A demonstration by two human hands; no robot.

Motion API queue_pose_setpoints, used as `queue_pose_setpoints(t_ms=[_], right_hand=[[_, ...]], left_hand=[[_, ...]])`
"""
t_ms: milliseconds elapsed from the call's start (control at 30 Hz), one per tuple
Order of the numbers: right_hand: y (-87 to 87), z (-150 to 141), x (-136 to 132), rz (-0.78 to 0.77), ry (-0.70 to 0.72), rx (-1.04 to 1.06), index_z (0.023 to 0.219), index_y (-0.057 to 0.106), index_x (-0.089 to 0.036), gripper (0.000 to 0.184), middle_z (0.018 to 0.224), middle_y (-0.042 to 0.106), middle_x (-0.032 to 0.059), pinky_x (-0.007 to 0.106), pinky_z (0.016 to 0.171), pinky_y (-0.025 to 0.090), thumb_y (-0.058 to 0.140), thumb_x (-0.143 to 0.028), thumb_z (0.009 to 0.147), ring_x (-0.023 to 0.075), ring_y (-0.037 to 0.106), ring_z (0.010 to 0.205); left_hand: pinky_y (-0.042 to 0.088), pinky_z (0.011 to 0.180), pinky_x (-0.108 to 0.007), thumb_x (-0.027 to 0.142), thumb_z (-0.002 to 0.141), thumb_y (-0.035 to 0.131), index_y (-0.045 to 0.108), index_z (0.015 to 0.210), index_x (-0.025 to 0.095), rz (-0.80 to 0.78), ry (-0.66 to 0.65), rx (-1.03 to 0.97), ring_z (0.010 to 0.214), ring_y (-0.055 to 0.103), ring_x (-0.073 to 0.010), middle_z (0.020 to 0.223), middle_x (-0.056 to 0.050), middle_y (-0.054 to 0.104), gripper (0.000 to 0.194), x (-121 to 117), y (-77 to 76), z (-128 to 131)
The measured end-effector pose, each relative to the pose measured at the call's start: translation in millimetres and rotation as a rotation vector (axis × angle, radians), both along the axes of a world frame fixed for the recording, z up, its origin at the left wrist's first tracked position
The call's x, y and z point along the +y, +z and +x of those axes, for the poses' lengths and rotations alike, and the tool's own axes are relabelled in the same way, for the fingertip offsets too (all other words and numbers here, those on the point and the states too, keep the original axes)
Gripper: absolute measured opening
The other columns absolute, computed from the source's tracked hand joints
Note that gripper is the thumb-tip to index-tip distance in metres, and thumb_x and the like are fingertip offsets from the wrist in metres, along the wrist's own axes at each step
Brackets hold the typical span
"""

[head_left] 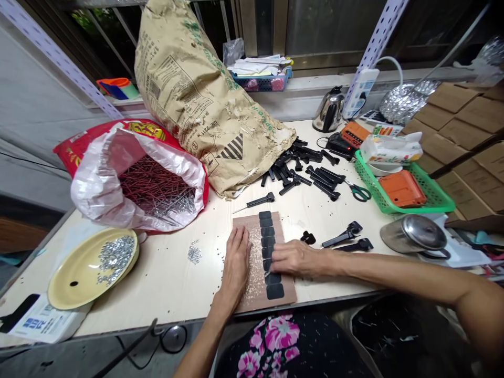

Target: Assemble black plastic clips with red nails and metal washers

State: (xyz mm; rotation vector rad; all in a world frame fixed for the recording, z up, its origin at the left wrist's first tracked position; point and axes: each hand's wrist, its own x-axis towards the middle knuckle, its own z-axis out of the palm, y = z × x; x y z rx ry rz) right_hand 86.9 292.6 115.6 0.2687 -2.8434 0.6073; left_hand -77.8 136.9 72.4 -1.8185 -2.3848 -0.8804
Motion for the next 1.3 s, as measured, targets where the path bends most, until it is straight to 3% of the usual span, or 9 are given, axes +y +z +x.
queue_pose_setpoints(t_ms=[167, 300, 467, 600, 800, 900, 1033, 1167, 1300], right_hand=[[-2.1, -1.2, 10.0, -0.063, -0.198, -0.022, 0.087, 0.064, -0.014, 0.042, 0.076, 0.055, 0.0023, 0.021, 0.051, 0.041, 0.024, -0.021, 0.1, 0.011, 0.048, 0.069], [-8.8, -2.5, 10.2, -0.036, -0.042, -0.004, 0.09, 0.063, -0.016, 0.031, 0.076, 0.055, 0.001, 0.02, 0.048, 0.039, 0.034, -0.023, 0.098, 0.0115, 0.048, 0.07], [-7.6, -1.5, 16.6, 0.013, -0.233, 0.029, 0.09, 0.062, -0.013, 0.031, 0.08, 0.055, 0.0043, 0.021, 0.052, 0.04, 0.033, -0.02, 0.098, 0.0113, 0.047, 0.071], [-3.8, 5.4, 9.7, 0.128, -0.076, 0.012, 0.084, 0.062, -0.015, 0.03, 0.08, 0.055, 0.0041, 0.024, 0.058, 0.039, 0.036, -0.02, 0.097, 0.0134, 0.048, 0.077], [-5.9, 4.4, 7.0, -0.06, -0.226, 0.013, 0.09, 0.063, -0.013, 0.028, 0.082, 0.056, 0.0046, 0.023, 0.06, 0.043, 0.039, -0.025, 0.097, 0.0119, 0.05, 0.075], [-4.9, 8.4, -1.2, -0.049, -0.143, -0.037, 0.086, 0.063, -0.012, 0.031, 0.081, 0.056, 0.0046, 0.021, 0.057, 0.041, 0.036, -0.021, 0.098, 0.011, 0.049, 0.071], [9.6, 32.4, 1.2, -0.064, -0.003, -0.149, 0.091, 0.065, -0.017, 0.023, 0.083, 0.058, 0.0033, 0.022, 0.061, 0.04, 0.044, -0.025, 0.095, 0.0111, 0.052, 0.075], [38.3, 51.9, 33.1, 0.002, -0.134, -0.3, 0.087, 0.068, -0.022, 0.019, 0.078, 0.061, 0.001, 0.024, 0.059, 0.036, 0.056, -0.037, 0.089, 0.0141, 0.054, 0.075], [53.1, 15.5, 58.1, 0.101, -0.291, -0.114, 0.093, 0.068, -0.021, 0.027, 0.087, 0.064, 0.0041, 0.028, 0.068, 0.038, 0.048, -0.039, 0.093, 0.0173, 0.054, 0.081]], left_hand=[[0.038, 0.105, -0.048, 0.024, 0.093, 0.038, 0.051, 0.127, 0.01, 0.006, 0.0, 0.004, 0.132, 0.035, -0.0275, 0.135, -0.017, 0.049, 0.039, -0.1, -1.8, 0.3], [0.037, 0.105, -0.049, 0.024, 0.093, 0.038, 0.049, 0.129, 0.011, 0.003, -0.006, -0.008, 0.133, 0.033, -0.0273, 0.137, -0.016, 0.048, 0.04, -0.1, -2.6, 0.5], [0.037, 0.106, -0.048, 0.025, 0.093, 0.04, 0.051, 0.128, 0.012, 0.012, -0.01, -0.025, 0.133, 0.035, -0.0269, 0.136, -0.015, 0.049, 0.039, -0.5, -0.4, 1.4], [0.036, 0.107, -0.047, 0.025, 0.093, 0.04, 0.051, 0.128, 0.01, -0.005, -0.019, -0.022, 0.133, 0.034, -0.0266, 0.136, -0.016, 0.048, 0.039, -1.0, 0.9, 2.2], [0.035, 0.108, -0.047, 0.025, 0.093, 0.038, 0.051, 0.127, 0.006, -0.038, -0.004, 0.013, 0.133, 0.033, -0.0279, 0.137, -0.018, 0.047, 0.041, -0.8, -0.9, 2.2], [0.034, 0.108, -0.046, 0.025, 0.094, 0.037, 0.05, 0.128, 0.006, -0.033, 0.0, 0.007, 0.133, 0.033, -0.0275, 0.137, -0.018, 0.047, 0.041, -1.3, -1.4, 2.7], [0.034, 0.108, -0.046, 0.025, 0.094, 0.035, 0.048, 0.13, 0.009, -0.018, 0.021, -0.011, 0.135, 0.03, -0.0257, 0.139, -0.016, 0.045, 0.041, -3.5, -5.4, 2.7], [0.035, 0.107, -0.047, 0.024, 0.095, 0.033, 0.047, 0.131, 0.014, 0.007, 0.038, -0.041, 0.134, 0.033, -0.0243, 0.14, -0.013, 0.044, 0.04, -3.5, -10.9, 3.6], [0.038, 0.104, -0.049, 0.024, 0.094, 0.035, 0.049, 0.129, 0.013, 0.016, 0.053, -0.068, 0.131, 0.037, -0.0267, 0.136, -0.015, 0.048, 0.039, -3.8, -3.5, 10.3]])
